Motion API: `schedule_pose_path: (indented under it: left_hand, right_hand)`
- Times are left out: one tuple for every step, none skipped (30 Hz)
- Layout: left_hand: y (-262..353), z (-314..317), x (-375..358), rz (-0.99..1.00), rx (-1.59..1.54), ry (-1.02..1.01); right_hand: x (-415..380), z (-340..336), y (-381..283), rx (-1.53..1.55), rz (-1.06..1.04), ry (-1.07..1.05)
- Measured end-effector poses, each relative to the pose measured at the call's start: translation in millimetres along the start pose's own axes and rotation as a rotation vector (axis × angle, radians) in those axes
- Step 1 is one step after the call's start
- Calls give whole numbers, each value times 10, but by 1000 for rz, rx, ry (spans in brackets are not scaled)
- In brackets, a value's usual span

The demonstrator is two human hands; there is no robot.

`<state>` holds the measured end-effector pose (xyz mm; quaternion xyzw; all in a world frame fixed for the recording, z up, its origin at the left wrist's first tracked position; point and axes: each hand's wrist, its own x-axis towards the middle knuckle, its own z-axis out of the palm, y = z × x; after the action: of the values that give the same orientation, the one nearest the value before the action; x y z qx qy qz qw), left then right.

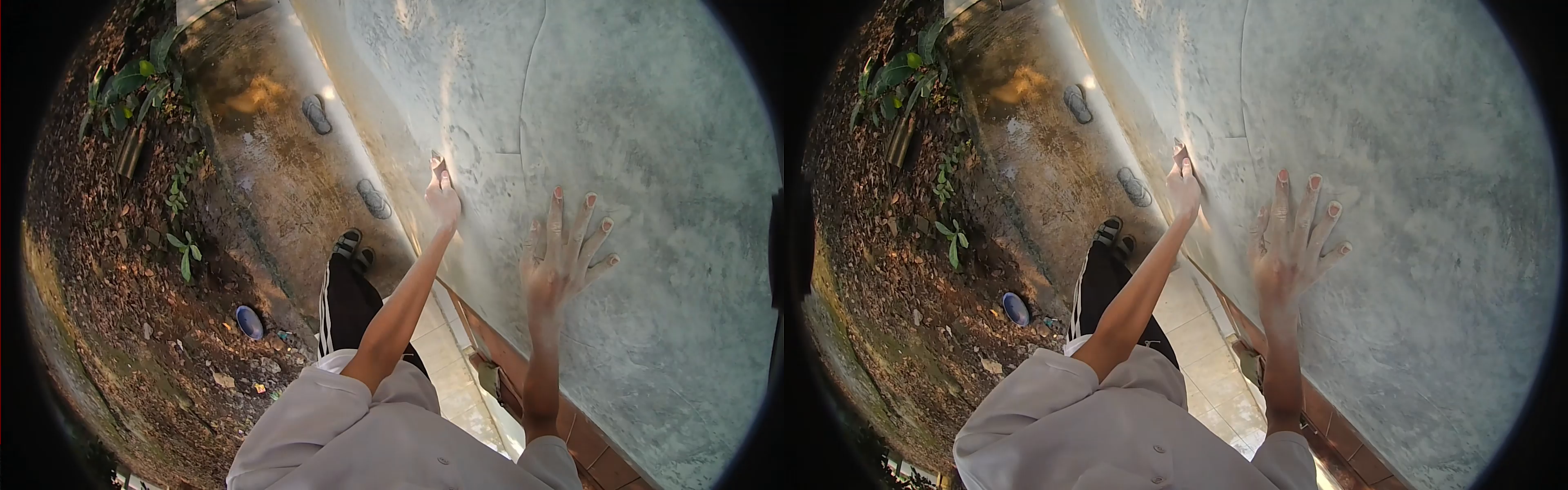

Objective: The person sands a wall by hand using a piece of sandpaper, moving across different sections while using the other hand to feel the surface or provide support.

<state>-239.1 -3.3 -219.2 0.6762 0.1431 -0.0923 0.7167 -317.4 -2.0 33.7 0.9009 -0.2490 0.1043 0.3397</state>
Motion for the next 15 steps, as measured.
schedule_pose_path:
  left_hand:
    - [39,5,273,-164,91,-46]
    - [66,-35,518,-333,186,-92]
    - [-125,9,715,-268,119,-53]
    - [-191,7,832,-199,52,-14]
    - [-272,0,781,-203,59,-12]
    - [-346,0,678,-204,105,-18]
    - [-325,-25,582,-199,147,-26]
    - [-101,-158,359,-238,168,-201]
    - [51,-240,69,-243,141,-223]
    - [137,-251,-158,-248,113,-246]
    - [119,-226,-261,-249,111,-248]
    - [99,-204,-329,-145,104,-208]
    - [36,-196,-373,-42,100,-167]
    - [-162,-120,-238,-16,64,-112]
    - [-324,-8,11,10,25,-55]
  right_hand:
    - [-17,52,-15,0,-1,-1]
    - [-60,97,-27,-3,-18,-3]
    - [-90,124,-24,-5,-35,-2]
    - [-99,149,-45,-2,-34,-3]
    - [-122,155,-60,-6,-42,-10]
    - [-140,156,-72,-8,-49,-15]
    - [-139,161,-87,-4,-48,-13]
    - [-139,161,-89,-4,-51,-7]
    - [-140,160,-84,-7,-54,-2]
    - [-142,170,-76,-10,-53,-1]
    - [-152,182,-72,-2,-53,5]
    - [-155,190,-72,7,-53,11]
    - [-160,182,-79,6,-53,9]
    - [-157,173,-88,25,-48,14]
    - [-153,173,-80,45,-45,20]
